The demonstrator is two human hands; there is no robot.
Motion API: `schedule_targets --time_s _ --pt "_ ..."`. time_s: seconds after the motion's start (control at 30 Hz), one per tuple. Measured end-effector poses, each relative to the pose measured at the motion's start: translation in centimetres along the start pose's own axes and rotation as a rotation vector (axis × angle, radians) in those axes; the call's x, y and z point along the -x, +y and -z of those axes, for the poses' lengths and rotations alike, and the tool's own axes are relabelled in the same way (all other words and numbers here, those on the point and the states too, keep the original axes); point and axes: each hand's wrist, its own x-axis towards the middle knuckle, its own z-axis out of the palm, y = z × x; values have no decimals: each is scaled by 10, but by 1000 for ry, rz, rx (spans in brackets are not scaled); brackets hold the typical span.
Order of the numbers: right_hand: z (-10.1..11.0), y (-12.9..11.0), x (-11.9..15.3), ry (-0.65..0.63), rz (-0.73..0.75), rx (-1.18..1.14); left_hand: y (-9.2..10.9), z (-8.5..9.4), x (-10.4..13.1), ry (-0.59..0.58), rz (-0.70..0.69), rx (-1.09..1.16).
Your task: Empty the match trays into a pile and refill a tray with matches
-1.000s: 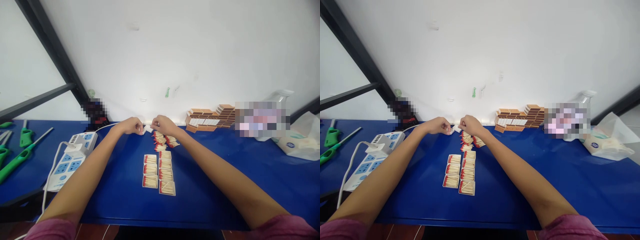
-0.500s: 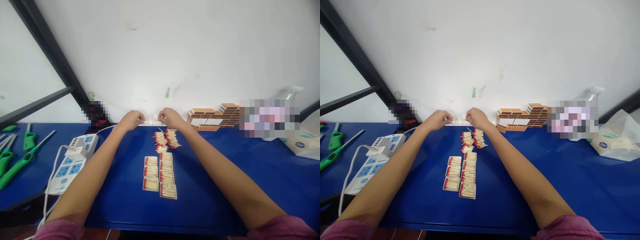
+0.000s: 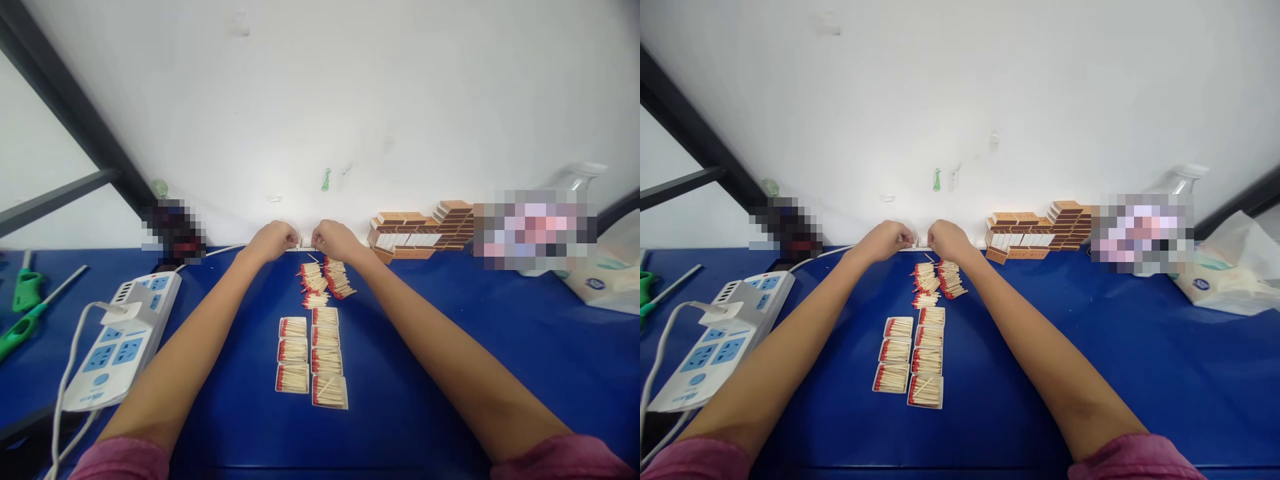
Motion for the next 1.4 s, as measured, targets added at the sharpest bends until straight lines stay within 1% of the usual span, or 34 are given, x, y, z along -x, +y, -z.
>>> schedule_targets --time_s 0.2,0.4,0.53,0.67,0.77,0.97,1.03,1.1,1.17,1.2,1.23,1.3,1.33,1.37,1.4 --pt "-2 -2 0 -27 5 7 -1 -9 2 -12 -12 -11" --pt "2 -2 1 -25 13 -23 3 -12 1 2 -26 -10" --pt "13 3 0 -16 6 -63 3 -12 1 17 -43 -13" --pt "29 14 2 26 -18 -96 1 -14 0 35 -66 -13" --pt "35 19 5 27 -32 -114 1 -15 -1 44 -70 -14" --pt "29 21 8 -25 -36 -144 4 -20 -1 67 -58 -4" --pt "30 21 9 -23 -41 -151 5 -18 -1 74 -54 9" --pt "39 22 11 -16 -46 -159 6 -6 1 81 -55 24" --pt "56 23 15 5 -36 -193 9 19 6 115 -50 48" --pt "67 23 18 23 -24 -223 12 35 10 152 -38 65" --pt "78 21 21 55 -4 -256 16 52 15 229 -18 119" --pt "99 16 32 120 29 -320 27 82 28 339 10 139" --pt "106 11 38 143 45 -345 35 93 36 402 45 152" --pt "110 6 45 145 59 -365 42 99 43 463 84 172" --pt "110 1 53 120 75 -376 48 99 51 473 95 184"
